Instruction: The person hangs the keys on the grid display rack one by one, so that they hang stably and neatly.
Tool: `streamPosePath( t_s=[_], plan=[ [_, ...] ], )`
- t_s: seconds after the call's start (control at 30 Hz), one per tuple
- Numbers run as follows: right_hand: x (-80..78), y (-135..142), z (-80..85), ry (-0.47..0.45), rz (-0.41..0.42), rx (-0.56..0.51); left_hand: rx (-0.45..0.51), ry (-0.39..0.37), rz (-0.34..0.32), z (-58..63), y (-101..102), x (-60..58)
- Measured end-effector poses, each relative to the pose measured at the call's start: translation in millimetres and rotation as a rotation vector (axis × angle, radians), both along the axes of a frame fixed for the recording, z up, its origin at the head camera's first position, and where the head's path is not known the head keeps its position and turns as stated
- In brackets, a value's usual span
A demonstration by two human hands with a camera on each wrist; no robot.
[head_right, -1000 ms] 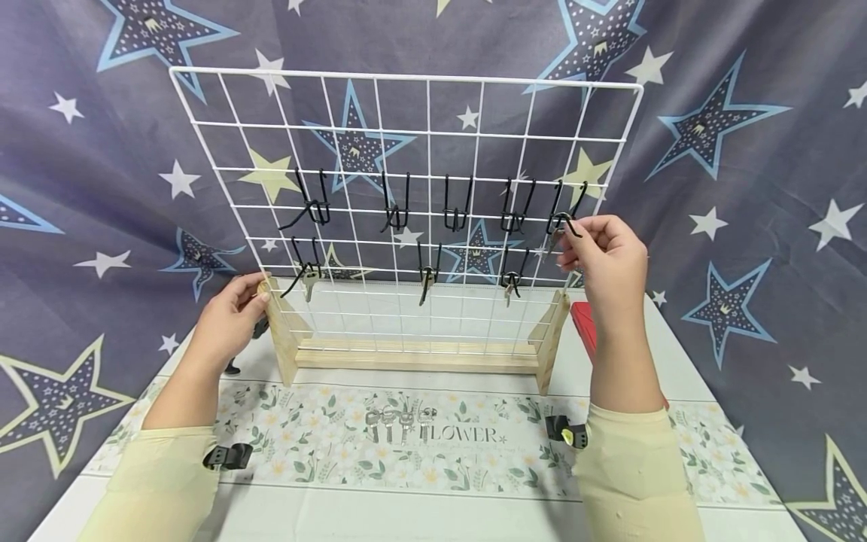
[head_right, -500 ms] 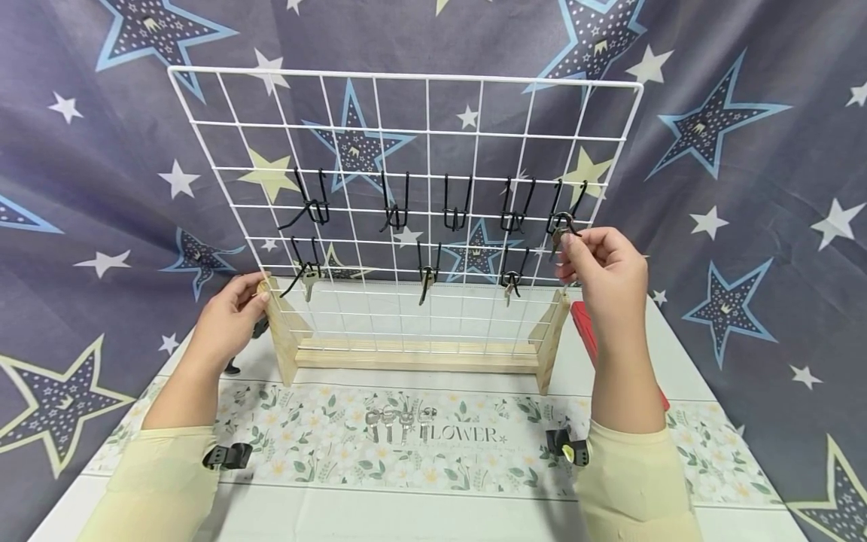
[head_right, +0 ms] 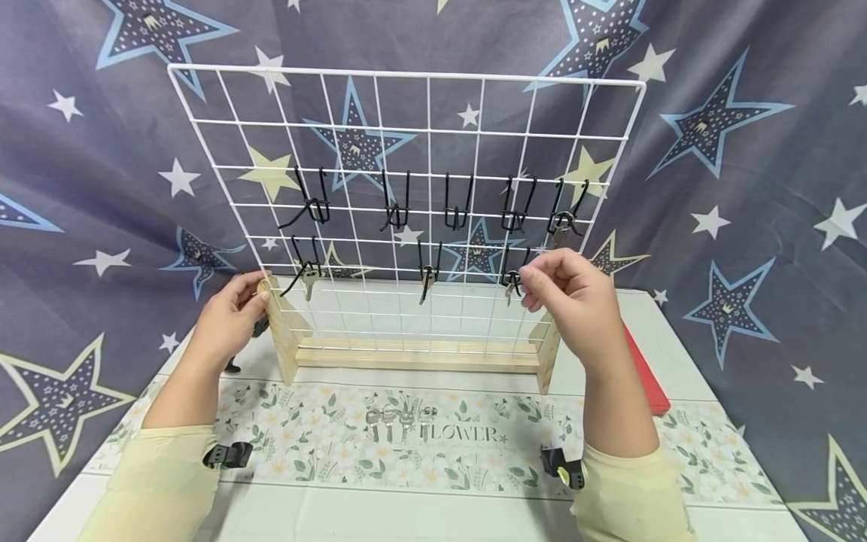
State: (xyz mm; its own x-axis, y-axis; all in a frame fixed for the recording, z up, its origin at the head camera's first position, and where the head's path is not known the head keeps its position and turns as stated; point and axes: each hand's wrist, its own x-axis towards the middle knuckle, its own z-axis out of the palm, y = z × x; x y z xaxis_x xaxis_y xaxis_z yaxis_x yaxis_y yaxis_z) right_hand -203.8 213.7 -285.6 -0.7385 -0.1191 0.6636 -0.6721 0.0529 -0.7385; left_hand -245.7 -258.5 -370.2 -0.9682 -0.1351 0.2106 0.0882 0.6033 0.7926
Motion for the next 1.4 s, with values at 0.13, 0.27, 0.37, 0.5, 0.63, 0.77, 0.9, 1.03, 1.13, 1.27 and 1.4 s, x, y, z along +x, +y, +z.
streamPosePath(
  t_s=[0.13,0.27,0.37,0.5,0.63,0.77,0.9,1.03,1.13,1.27,1.4],
  plan=[
    [6.1,-6.0,-1.6,-0.006,-0.045,0.204,-0.003,-0.001,-0.001,0.3,0.4,0.3],
    [8.6,-11.7,-4.9,-0.061,-0.020,0.411,-0.006,-0.003,0.004,0.4,0.2,0.3],
    [6.7,-16.1,-11.1,-0.116,0.043,0.568,-0.012,0.000,0.005,0.0,0.0,-0.1],
    [2.7,-27.6,-25.2,-0.175,0.080,0.768,-0.015,0.005,0.002,-0.1,-0.1,-0.5],
    [-2.0,-44.2,-44.4,-0.221,0.130,0.924,-0.014,0.002,0.006,0.3,0.1,-0.2],
    [-6.2,-57.9,-62.8,-0.283,0.181,1.020,-0.014,0.001,0.006,0.5,0.1,0.0],
    [-9.9,-66.5,-79.9,-0.332,0.206,1.077,-0.014,-0.001,0.004,0.3,-0.1,0.2],
    [-12.0,-73.6,-97.7,-0.328,0.199,1.175,-0.012,0.000,0.004,0.2,0.2,0.1],
    [-11.9,-78.5,-108.7,-0.324,0.179,1.240,-0.015,0.003,0.001,0.1,0.6,-0.3],
    [-11.8,-83.7,-119.6,-0.350,0.181,1.272,-0.009,-0.001,0.002,0.4,0.9,-0.1],
    [-11.5,-87.9,-127.2,-0.349,0.172,1.309,-0.006,-0.004,0.008,0.7,0.9,0.2]
  ],
)
